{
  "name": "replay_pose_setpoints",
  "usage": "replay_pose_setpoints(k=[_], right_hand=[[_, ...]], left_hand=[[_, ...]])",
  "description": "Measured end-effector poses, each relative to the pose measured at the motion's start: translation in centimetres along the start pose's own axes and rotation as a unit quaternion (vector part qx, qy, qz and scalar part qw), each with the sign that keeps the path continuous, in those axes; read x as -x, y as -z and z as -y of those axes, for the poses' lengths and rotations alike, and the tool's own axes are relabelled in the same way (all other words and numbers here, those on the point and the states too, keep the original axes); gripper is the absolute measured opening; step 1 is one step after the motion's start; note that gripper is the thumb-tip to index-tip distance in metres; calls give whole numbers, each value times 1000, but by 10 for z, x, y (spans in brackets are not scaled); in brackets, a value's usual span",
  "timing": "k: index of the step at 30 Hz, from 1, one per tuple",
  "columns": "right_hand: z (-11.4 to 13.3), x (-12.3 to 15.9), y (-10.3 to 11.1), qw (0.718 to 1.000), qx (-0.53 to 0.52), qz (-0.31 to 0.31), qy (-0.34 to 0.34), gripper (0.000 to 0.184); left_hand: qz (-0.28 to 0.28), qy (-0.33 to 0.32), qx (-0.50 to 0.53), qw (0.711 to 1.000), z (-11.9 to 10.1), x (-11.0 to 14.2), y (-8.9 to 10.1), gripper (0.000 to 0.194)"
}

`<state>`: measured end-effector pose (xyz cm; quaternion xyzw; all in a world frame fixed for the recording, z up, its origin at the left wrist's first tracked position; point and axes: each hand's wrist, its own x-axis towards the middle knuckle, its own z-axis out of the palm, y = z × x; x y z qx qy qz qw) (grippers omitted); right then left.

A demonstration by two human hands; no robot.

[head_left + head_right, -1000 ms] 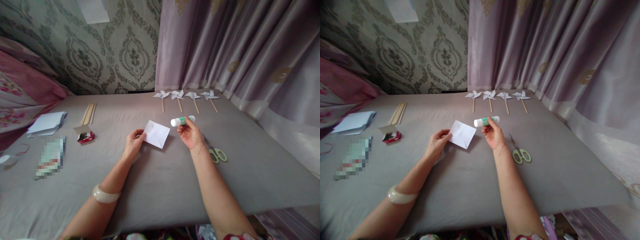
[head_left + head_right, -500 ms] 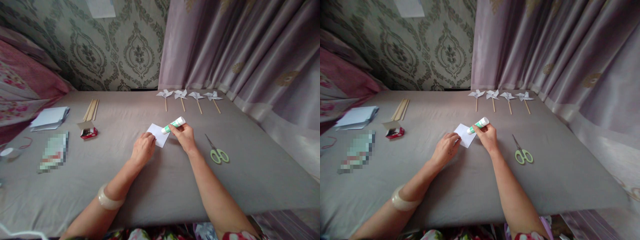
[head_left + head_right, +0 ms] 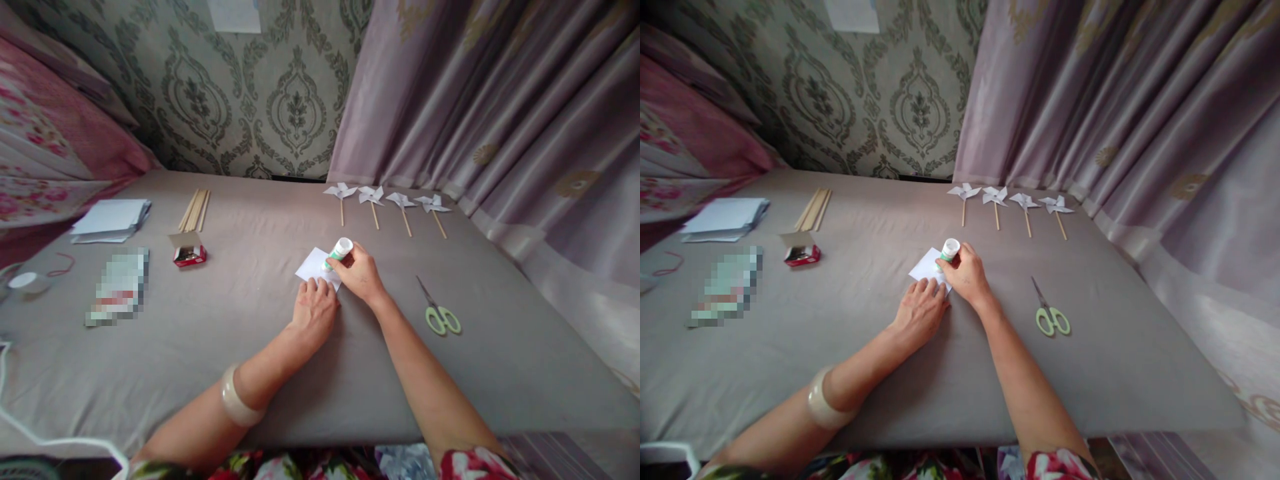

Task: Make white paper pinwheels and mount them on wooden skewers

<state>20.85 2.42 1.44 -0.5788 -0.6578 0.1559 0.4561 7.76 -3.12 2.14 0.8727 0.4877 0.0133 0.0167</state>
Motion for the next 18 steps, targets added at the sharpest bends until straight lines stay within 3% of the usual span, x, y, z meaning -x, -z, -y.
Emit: replay_pose_setpoints(k=[7,18], right_hand=[[3,-5,-6,993,78,65,67,12],[-3,-12,3,984,89,127,89,11]], left_hand=[[-18,10,16,1000,-2,1,-3,30],[-17,-7,-6,1000,-1,0,-2,35]])
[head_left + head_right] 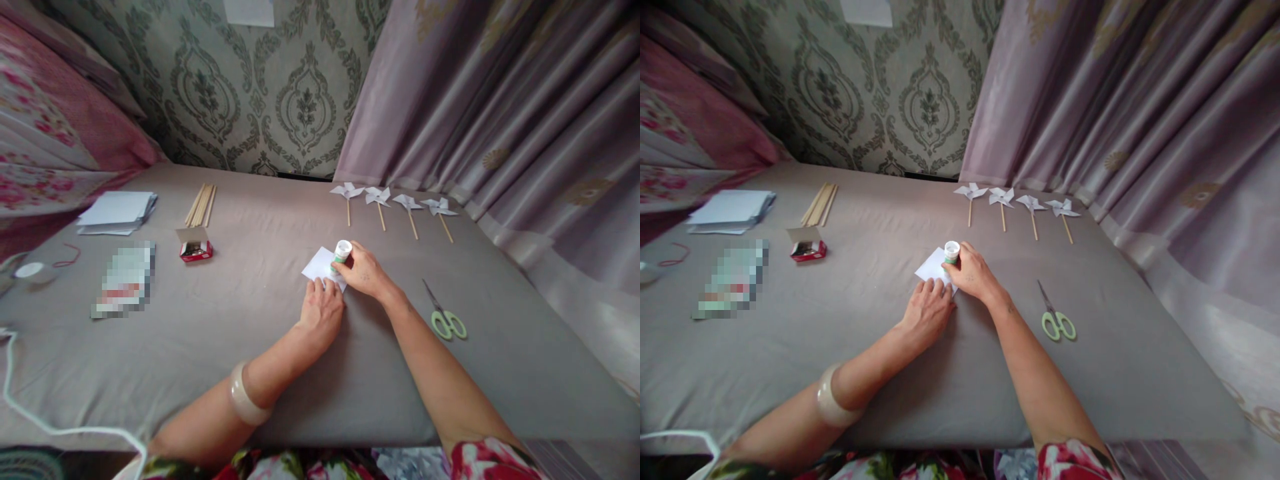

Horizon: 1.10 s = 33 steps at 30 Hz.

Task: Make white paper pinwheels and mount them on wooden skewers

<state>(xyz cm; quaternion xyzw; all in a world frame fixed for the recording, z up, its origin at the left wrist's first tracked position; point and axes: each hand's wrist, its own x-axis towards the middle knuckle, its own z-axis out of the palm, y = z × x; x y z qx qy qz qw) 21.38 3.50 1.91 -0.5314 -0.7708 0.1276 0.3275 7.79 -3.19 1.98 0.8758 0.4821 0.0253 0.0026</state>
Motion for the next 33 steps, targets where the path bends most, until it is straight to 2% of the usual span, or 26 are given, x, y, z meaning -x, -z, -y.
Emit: replay_pose_setpoints(k=[8,17,23,26,28,31,33], right_hand=[[3,-4,-5,999,-22,-33,-9,9],[-1,1,0,999,-52,-3,-16,11],[-4,-5,-9,998,-42,-45,-14,10],[-5,-3,-10,994,-78,-68,-34,13],[-7,0,-8,982,-139,-101,-84,18],[-10,4,-1,932,-259,-184,-176,29],[-12,5,3,904,-303,-225,-203,32]], left_hand=[[-1,-2,-23,1000,0,-1,-3,34],[-19,-1,1,1000,0,-1,-9,34],[-9,0,-11,1000,0,-1,-8,36],[-9,5,-5,1000,0,-2,-7,35],[-14,5,-5,1000,0,-2,-7,34],[-20,-2,-17,1000,0,-2,-7,33],[-21,-6,-22,1000,-1,-1,-7,33]])
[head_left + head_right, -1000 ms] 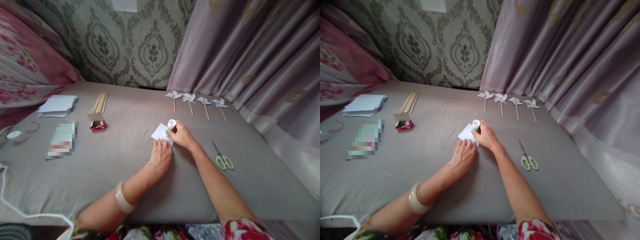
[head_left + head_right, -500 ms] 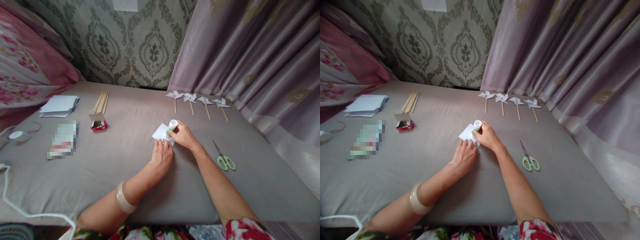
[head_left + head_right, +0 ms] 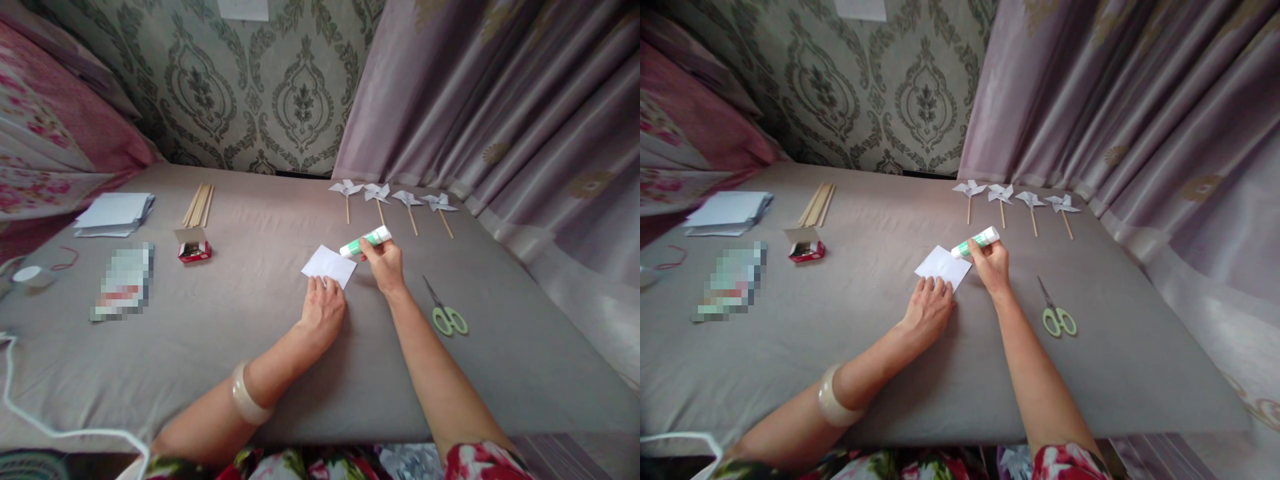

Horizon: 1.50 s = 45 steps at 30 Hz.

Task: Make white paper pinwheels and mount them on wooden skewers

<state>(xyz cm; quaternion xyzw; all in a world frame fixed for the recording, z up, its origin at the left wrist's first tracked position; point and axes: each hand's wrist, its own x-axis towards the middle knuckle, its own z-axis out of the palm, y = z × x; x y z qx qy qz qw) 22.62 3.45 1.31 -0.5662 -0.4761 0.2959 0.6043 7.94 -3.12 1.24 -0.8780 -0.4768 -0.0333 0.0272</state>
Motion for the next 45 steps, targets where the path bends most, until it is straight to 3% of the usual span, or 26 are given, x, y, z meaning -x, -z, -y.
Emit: replay_pose_setpoints(k=[6,15,19,22,24,26,30,32,33,37,42,45], right_hand=[[-5,3,5,999,-6,-36,-23,33],[-12,12,-5,998,60,18,21,27],[-3,13,-5,991,-119,-22,-54,31],[2,11,-1,950,-271,-27,-154,25],[4,11,1,914,-344,-15,-215,19],[5,13,0,880,-398,-3,-258,15],[7,23,-11,824,-476,45,-305,9],[8,31,-18,801,-494,76,-329,5],[9,35,-20,792,-498,89,-342,5],[13,45,-27,766,-510,123,-372,15],[13,50,-29,744,-521,154,-389,23],[11,52,-31,751,-510,177,-380,25]], left_hand=[[-5,4,-5,1000,0,1,-1,27],[-3,-1,-9,1000,0,0,1,28],[-12,17,58,998,8,0,6,24],[-79,58,169,981,19,-5,7,26],[-159,104,286,939,26,-11,5,23],[-216,150,421,868,32,-18,2,19],[-229,192,637,711,38,-27,-2,36],[-234,192,687,661,39,-28,-3,40],[-239,188,697,649,40,-29,-3,41],[-255,153,694,656,40,-27,-5,39],[-260,109,657,699,39,-25,-5,34],[-274,93,620,729,38,-23,0,28]])
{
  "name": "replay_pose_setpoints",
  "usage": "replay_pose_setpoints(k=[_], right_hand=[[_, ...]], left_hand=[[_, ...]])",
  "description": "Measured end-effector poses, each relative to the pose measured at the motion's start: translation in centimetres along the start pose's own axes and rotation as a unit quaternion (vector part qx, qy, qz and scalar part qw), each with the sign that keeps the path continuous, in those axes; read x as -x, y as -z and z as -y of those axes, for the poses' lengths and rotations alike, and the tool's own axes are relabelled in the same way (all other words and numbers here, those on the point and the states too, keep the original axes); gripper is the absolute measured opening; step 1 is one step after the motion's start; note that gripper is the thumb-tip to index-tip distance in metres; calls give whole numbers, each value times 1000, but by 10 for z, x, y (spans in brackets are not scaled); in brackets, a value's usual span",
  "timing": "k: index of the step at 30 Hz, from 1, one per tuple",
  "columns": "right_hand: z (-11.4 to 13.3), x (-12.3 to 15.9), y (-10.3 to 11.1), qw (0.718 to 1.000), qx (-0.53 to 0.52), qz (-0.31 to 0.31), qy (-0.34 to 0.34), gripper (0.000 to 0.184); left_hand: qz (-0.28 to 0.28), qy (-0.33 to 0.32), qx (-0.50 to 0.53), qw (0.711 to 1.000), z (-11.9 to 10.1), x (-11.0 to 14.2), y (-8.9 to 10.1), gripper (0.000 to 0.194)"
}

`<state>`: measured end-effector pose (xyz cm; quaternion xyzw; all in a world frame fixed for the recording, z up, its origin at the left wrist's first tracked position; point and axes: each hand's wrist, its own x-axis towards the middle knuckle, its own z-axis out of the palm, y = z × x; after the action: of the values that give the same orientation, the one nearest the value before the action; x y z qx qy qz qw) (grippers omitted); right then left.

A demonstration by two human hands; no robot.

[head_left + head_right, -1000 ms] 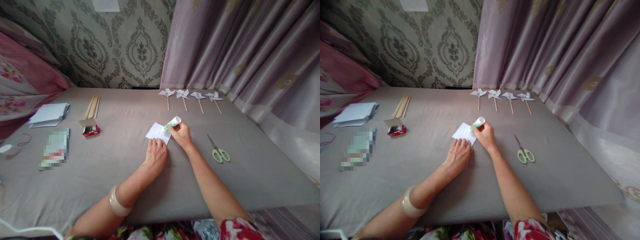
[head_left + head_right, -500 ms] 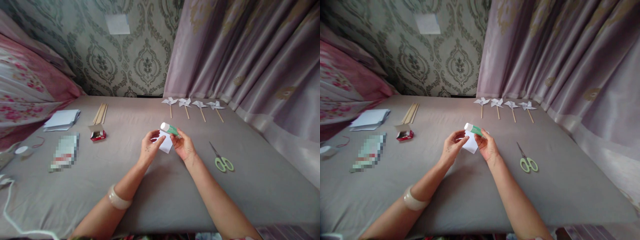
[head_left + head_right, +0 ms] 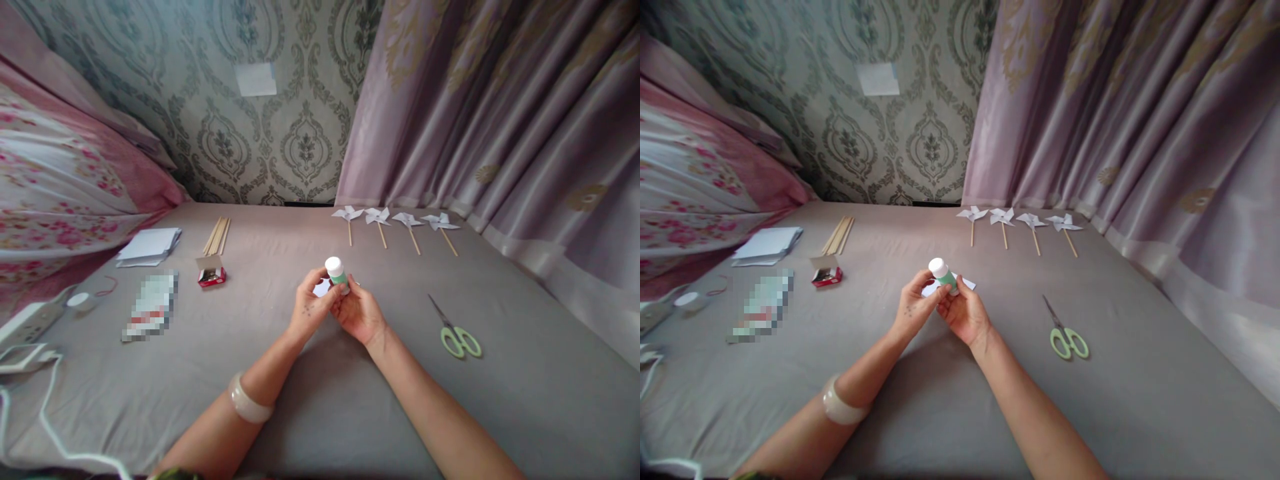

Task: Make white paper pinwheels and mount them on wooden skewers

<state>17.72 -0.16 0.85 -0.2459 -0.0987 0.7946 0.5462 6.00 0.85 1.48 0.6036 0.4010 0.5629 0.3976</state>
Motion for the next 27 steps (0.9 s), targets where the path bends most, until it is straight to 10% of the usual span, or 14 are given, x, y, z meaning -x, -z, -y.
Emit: replay_pose_setpoints(k=[8,14,27], right_hand=[[2,3,-2,989,148,17,-12,34],[20,7,4,948,299,-86,64,50],[50,-17,59,765,462,-270,359,37]], left_hand=[[10,-60,-49,997,-9,1,2,20],[-40,-92,-80,992,-7,-5,11,22],[-128,-38,-119,984,7,-23,41,26]])
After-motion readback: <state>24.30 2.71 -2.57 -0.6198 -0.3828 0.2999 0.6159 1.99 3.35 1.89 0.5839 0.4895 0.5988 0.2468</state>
